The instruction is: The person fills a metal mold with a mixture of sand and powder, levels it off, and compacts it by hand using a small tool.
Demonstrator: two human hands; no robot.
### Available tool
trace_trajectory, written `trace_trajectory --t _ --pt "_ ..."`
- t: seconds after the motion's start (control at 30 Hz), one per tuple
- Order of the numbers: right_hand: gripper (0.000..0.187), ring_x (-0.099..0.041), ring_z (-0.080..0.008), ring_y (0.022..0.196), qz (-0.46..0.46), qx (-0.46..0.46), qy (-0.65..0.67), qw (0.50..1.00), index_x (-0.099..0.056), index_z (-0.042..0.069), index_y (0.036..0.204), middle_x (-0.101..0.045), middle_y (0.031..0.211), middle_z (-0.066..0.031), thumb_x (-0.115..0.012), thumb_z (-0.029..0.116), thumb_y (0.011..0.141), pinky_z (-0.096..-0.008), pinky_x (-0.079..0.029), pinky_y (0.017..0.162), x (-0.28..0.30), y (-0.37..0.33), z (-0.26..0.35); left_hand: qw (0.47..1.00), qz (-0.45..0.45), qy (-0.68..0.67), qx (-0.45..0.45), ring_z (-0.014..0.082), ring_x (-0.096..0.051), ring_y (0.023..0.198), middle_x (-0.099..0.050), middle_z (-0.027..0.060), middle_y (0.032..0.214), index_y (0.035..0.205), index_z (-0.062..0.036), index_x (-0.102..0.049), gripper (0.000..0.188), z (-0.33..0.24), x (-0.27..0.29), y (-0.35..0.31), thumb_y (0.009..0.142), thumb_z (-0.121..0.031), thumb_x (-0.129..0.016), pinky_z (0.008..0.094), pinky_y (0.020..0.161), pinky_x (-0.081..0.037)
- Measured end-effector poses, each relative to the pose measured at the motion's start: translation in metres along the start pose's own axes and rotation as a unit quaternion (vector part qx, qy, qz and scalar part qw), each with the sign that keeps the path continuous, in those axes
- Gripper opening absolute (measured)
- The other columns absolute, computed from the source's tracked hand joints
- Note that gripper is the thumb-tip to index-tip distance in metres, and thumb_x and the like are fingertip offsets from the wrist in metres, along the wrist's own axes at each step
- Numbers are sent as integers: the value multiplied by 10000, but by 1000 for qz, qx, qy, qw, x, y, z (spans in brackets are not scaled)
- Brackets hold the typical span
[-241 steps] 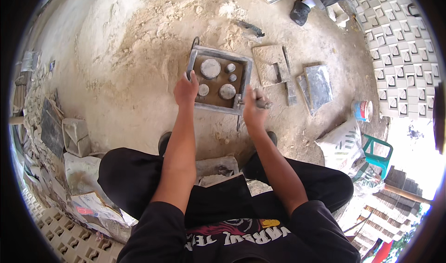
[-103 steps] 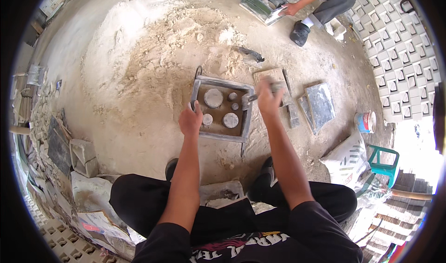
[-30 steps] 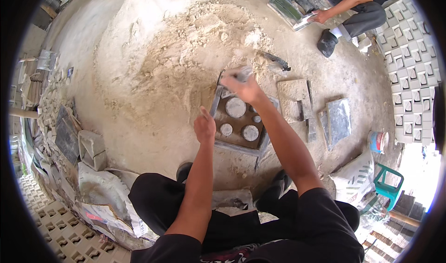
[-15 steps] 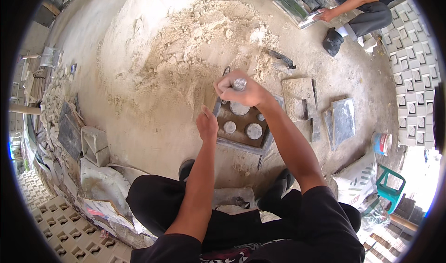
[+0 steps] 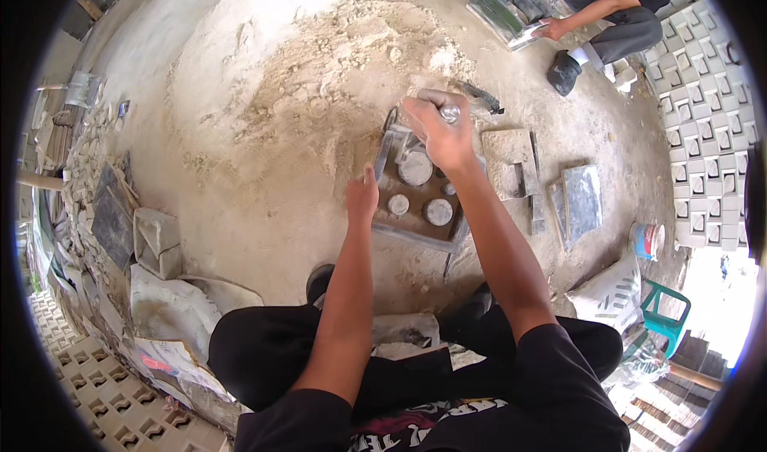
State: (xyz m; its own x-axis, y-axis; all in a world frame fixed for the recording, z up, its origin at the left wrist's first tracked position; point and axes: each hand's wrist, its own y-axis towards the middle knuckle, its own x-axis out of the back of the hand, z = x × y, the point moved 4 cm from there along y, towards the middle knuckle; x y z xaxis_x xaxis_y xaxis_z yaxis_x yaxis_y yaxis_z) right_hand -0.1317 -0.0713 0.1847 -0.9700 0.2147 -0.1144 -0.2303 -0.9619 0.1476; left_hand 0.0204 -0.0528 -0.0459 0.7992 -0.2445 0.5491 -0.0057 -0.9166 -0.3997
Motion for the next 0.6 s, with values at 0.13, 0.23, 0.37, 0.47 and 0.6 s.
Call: trace_trajectory --t 0.13,0.23,0.37,0.47,0.6 --pt "236 -417 -43 599 -34 -6 29 999 -533 -6 648 -464 602 37 -620 82 849 -245 -343 510 16 -6 -43 995 59 -33 -80 432 -628 771 -643 259 751 832 34 -677 688 -8 -4 4 947 -563 -355 489 686 -473" --pt "175 -450 -56 609 -71 -64 -7 995 -592 -28 742 -504 623 17 -641 103 846 -245 -391 535 3 -12 -29 991 20 18 -128 427 -623 715 -628 252 705 779 33 -668 706 -8 9 2 937 -589 -375 492 650 -463" --pt "183 -461 -59 619 -74 31 -55 995 -566 -8 720 -522 657 10 -664 96 834 -252 -401 541 -1 -46 -42 991 -5 35 -131 439 -613 676 -612 253 667 739 39 -660 694 -7 3 -7 938 -576 -406 501 621 -455" --pt "217 -465 -59 621 -50 67 -65 994 -533 14 661 -508 651 15 -625 68 850 -245 -407 545 -11 -47 -37 989 -29 46 -140 455 -602 674 -601 261 650 720 43 -654 682 -8 8 -1 942 -558 -422 502 599 -449" --pt "116 -476 -58 627 23 -61 1 998 -546 13 783 -521 680 13 -620 56 862 -252 -416 547 -38 -66 -22 979 -82 72 -170 375 -623 596 -602 235 601 673 43 -640 628 15 17 5 950 -495 -474 453 519 -444"
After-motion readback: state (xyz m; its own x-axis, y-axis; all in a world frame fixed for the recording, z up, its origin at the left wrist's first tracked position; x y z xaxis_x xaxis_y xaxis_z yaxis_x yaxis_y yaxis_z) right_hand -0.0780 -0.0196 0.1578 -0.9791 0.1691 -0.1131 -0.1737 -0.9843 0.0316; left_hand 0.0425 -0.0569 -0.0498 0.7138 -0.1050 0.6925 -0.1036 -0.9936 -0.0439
